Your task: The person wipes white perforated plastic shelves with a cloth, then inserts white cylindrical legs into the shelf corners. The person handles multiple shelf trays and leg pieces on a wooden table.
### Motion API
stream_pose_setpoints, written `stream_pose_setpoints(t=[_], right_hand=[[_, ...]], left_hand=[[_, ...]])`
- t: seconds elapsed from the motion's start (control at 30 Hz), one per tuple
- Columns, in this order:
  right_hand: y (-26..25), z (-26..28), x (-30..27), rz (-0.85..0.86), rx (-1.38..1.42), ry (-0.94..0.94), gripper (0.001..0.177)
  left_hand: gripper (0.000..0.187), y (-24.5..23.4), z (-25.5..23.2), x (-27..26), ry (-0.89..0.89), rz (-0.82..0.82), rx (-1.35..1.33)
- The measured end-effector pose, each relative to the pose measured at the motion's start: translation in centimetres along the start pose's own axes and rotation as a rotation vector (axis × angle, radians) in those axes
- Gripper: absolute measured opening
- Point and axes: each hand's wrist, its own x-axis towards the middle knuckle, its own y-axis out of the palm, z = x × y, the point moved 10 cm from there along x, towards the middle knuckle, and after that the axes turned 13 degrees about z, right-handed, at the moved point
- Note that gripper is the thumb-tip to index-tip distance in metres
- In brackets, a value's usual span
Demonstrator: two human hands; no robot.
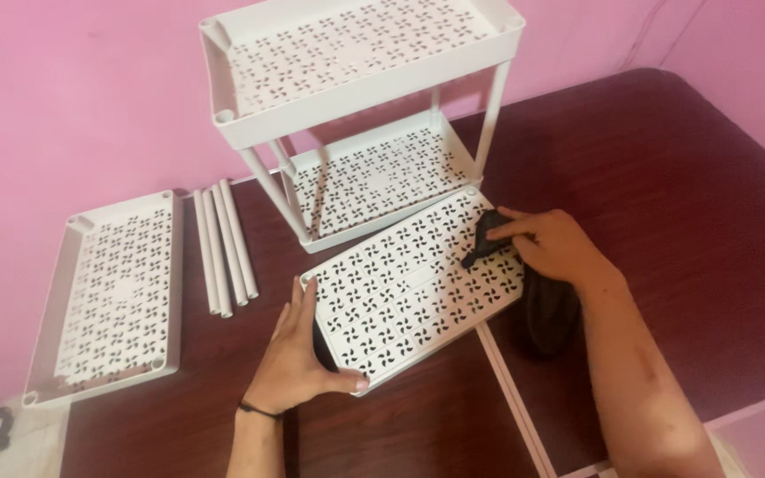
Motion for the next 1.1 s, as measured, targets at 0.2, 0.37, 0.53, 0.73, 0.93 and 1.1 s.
stream_pose_setpoints(t=[0.2, 0.37, 0.53, 0.73, 0.93, 1.1], right_hand=[[7.3, 3.1, 0.3, 0.262, -0.192, 0.221, 0.038], [8.5, 3.2, 1.1, 0.338, -0.034, 0.103, 0.037], [1.6, -2.6, 0.4, 0.042, -0.035, 0.283, 0.028], [7.7, 2.9, 1.1, 0.222, 0.034, 0.097, 0.021], [9.3, 3.9, 1.5, 0.396, 0.041, 0.120, 0.021], [7.9, 2.2, 1.2, 0.321, 0.063, 0.219, 0.018]], left_hand=[[0.166, 0.2, 0.3, 0.2, -0.041, -0.019, -0.005], [0.169, 0.5, 0.7, 0.6, -0.039, -0.007, -0.020], [0.164, 0.3, 0.6, 0.4, -0.008, -0.020, -0.022], [0.163, 0.1, 0.2, 0.2, 0.007, -0.033, 0.003], [0.161, -0.1, 0.3, 0.0, -0.005, -0.035, -0.019], [0.163, 0.3, 0.8, 0.1, -0.041, -0.019, -0.013]])
